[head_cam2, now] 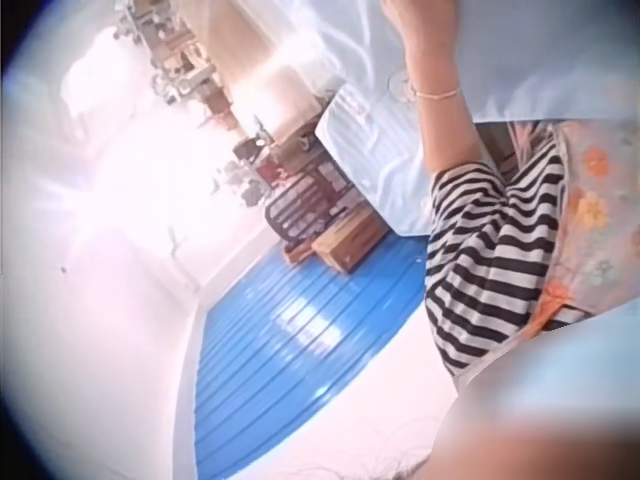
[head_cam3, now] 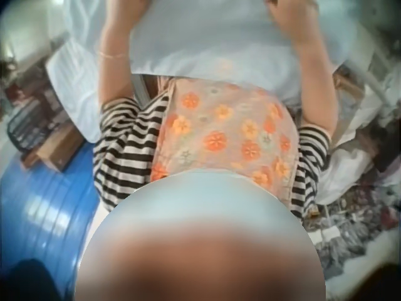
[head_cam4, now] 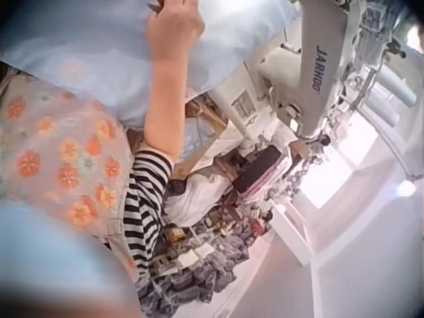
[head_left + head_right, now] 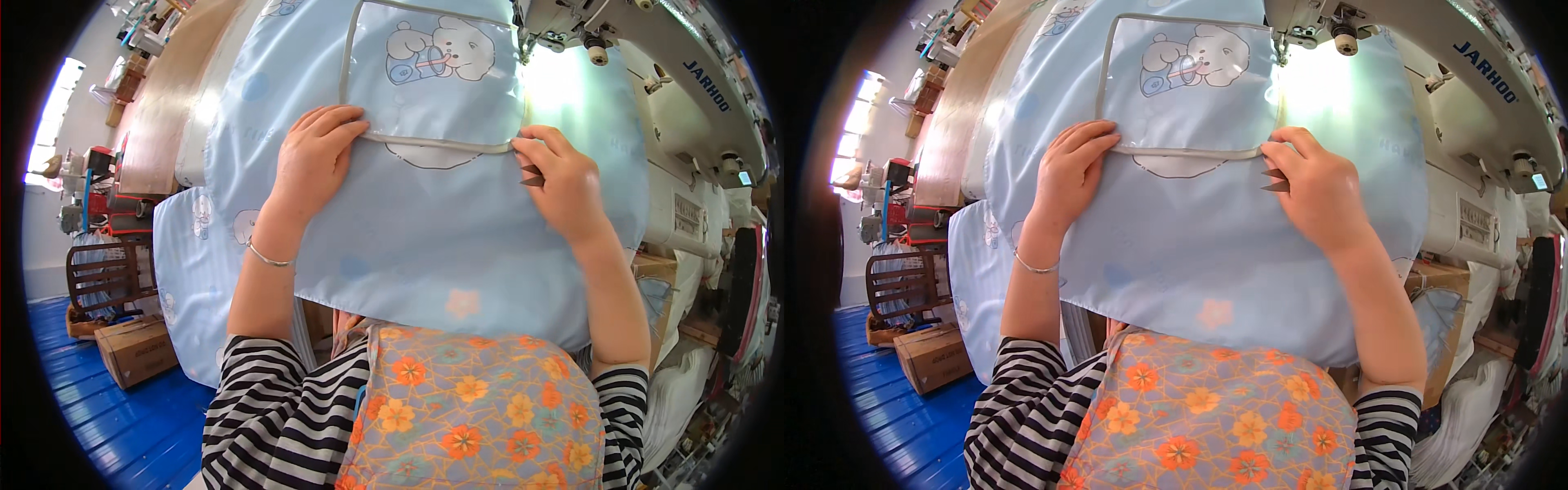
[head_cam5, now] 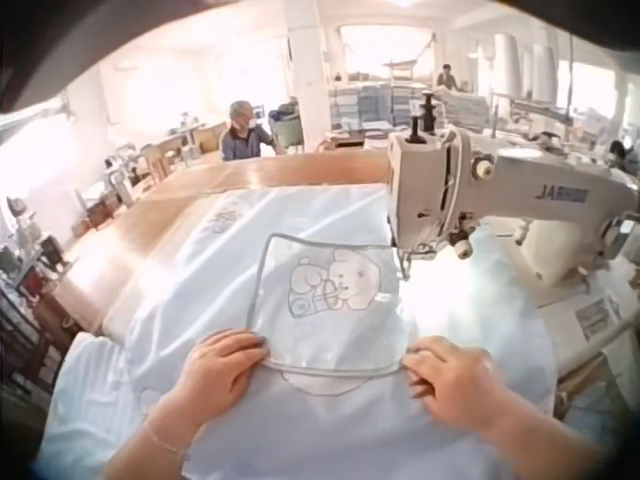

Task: Sewing plastic pockets onto light blue fabric panels using an industrial sewing machine.

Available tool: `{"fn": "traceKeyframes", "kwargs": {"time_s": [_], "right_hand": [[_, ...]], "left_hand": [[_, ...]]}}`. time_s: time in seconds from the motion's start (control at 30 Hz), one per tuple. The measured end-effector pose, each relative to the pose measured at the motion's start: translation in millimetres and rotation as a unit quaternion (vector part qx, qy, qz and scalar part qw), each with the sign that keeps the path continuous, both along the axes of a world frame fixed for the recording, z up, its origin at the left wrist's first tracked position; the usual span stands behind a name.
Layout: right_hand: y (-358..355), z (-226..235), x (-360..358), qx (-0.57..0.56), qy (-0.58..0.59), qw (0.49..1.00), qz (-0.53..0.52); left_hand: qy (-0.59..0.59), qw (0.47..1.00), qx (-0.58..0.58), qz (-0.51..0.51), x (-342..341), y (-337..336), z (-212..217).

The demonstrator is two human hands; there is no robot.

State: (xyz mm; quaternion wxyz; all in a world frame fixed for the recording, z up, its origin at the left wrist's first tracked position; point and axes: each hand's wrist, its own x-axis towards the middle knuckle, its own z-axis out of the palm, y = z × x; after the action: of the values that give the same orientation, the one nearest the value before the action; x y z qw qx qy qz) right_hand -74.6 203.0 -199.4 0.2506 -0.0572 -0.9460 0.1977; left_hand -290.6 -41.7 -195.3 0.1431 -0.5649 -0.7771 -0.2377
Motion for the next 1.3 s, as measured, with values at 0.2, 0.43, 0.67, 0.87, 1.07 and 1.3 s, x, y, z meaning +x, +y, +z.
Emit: {"fn": "traceKeyframes", "kwargs": {"time_s": [0.2, 0.43, 0.67, 0.87, 1.07, 1.3], "right_hand": [[6, -5, -7, 0.043, 0.029, 0.999, 0.011], [7, -2, -4, 0.007, 0.008, 1.000, 0.009], [7, -3, -6, 0.056, 0.006, 0.998, 0.014], [9, -2, 11, -0.007, 0.000, 1.000, 0.011], [43, -18, 145, -0.108, 0.058, 0.943, -0.308], [9, -47, 220, -0.517, -0.091, 0.732, -0.434]], "left_hand": [[-0.006, 0.999, 0.045, 0.003, -3, 0, -8], [0.010, 0.996, -0.085, 0.025, 14, 31, 43], [0.010, 0.976, -0.039, -0.216, 28, 139, 7], [0.023, 0.956, -0.068, -0.286, 25, 144, 4], [0.049, 0.954, -0.084, -0.283, 24, 139, 6], [0.061, 0.943, -0.067, -0.319, 22, 140, 6]]}}
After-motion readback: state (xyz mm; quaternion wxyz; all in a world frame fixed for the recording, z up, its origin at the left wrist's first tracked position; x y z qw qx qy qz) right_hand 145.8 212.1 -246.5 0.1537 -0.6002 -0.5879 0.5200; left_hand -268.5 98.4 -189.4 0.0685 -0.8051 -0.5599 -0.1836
